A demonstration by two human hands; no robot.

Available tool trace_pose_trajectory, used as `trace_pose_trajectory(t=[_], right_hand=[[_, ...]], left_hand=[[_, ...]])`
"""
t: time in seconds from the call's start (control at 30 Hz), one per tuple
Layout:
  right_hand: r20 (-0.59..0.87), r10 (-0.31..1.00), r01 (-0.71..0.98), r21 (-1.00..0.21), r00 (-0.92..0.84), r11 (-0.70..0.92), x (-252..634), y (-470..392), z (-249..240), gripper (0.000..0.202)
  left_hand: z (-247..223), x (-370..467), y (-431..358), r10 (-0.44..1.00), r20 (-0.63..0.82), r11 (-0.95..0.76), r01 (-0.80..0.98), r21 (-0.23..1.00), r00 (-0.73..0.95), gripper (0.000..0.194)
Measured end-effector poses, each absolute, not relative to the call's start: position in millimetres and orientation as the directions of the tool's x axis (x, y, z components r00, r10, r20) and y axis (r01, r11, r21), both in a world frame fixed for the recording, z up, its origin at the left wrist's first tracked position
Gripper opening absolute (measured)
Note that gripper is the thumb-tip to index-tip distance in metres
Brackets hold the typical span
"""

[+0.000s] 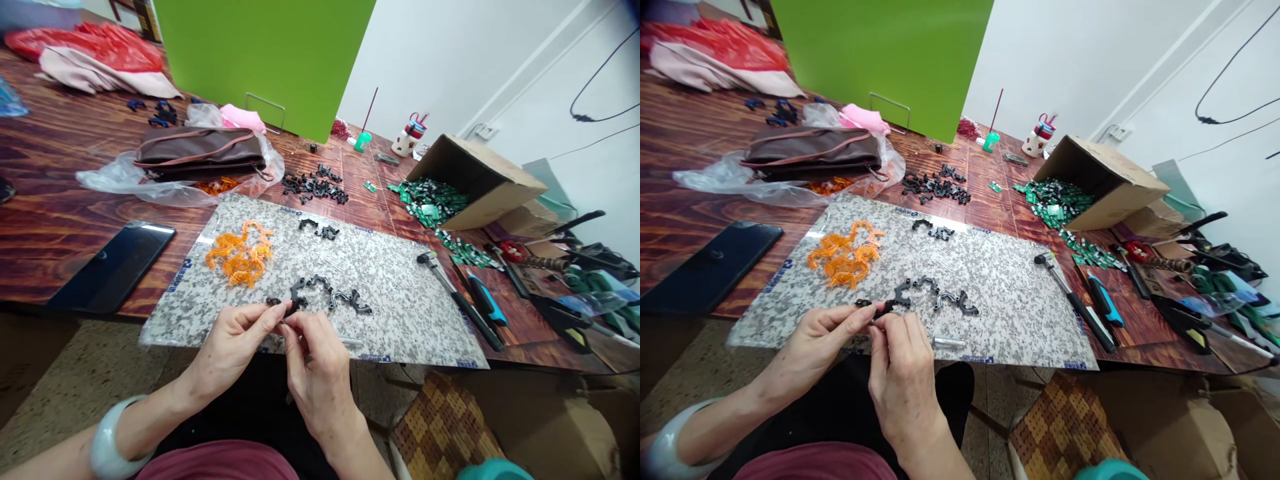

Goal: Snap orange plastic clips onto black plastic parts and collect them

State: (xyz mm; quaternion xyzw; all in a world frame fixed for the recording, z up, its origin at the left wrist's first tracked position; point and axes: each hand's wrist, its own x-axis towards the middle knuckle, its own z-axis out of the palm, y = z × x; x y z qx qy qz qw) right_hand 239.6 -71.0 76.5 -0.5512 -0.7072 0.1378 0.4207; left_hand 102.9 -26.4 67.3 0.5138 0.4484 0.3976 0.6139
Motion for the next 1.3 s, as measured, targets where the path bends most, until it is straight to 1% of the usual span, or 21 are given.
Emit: trace_pose_trajectory(t=[0.33, 0.7, 0.97, 1.03, 1.17, 1.3], right_hand=[[0.425, 0.901, 0.653, -0.661, -0.081, 0.37, 241.4, -72.0, 79.3, 0.016], [0.383, 0.92, 0.606, -0.715, -0.077, 0.348, 242.2, -72.1, 81.6, 0.016], [0.363, 0.928, 0.584, -0.737, -0.086, 0.342, 244.7, -70.4, 83.0, 0.016], [0.349, 0.935, 0.554, -0.768, -0.06, 0.322, 246.0, -70.4, 84.6, 0.015], [0.286, 0.957, 0.5, -0.836, 0.044, 0.227, 250.3, -70.9, 87.6, 0.011], [0.22, 0.973, 0.519, -0.841, 0.073, 0.152, 255.8, -69.3, 88.5, 0.007]], left_hand=[[70.6, 102.9, -28.0, 0.944, -0.167, 0.171, 0.01, 0.985, 0.286, 0.036], [70.6, 104.1, -27.5, 0.939, -0.186, 0.194, 0.002, 0.981, 0.291, 0.035], [75.2, 104.2, -27.5, 0.942, -0.17, 0.177, 0.003, 0.984, 0.289, 0.033], [76.2, 104.1, -27.2, 0.949, -0.146, 0.146, 0.02, 0.989, 0.279, 0.032], [77.9, 104.4, -26.6, 0.959, -0.093, 0.071, 0.09, 0.993, 0.267, 0.033], [77.9, 104.7, -28.6, 0.957, -0.076, 0.049, 0.103, 0.993, 0.278, 0.032]])
